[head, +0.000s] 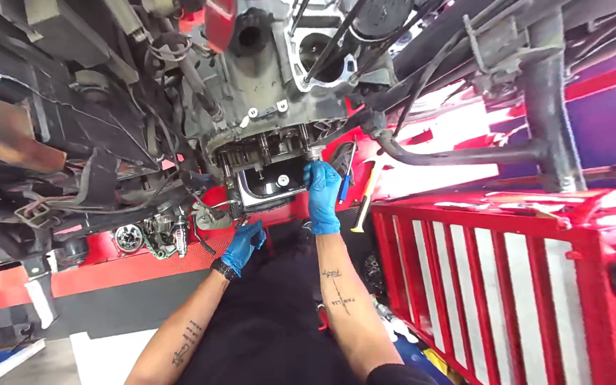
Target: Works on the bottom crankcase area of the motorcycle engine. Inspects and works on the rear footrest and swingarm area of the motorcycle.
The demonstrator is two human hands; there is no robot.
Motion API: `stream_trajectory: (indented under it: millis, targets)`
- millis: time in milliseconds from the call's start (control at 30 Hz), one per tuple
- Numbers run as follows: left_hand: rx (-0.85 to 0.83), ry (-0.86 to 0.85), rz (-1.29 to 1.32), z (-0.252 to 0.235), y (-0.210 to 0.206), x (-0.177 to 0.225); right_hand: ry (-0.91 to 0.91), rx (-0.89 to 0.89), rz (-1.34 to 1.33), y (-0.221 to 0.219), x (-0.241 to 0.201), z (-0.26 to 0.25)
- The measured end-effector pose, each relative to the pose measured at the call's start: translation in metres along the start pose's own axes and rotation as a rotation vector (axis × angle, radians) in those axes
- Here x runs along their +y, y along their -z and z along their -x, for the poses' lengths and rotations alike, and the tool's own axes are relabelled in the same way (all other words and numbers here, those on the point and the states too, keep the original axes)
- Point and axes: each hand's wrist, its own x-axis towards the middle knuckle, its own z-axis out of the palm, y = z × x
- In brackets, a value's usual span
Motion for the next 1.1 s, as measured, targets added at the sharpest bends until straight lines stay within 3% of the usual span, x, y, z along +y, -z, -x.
stream_trajectory:
  millis: [300, 567, 1100]
  targets:
    - [-0.023, 0.034, 0.047, -0.010, -0.026, 0.001, -0.054, -0.264, -0.051, 0.016, -0.006, 0.015]
    - [-0.026, 0.008, 0.044, -0.009, -0.023, 0.003, 0.006, -0.418, -0.198, 0.024, -0.019, 0.028]
    - [-0.021, 0.012, 0.034, -0.004, -0.006, -0.006, 0.127, -0.522, -0.290, 0.006, -0.058, 0.045]
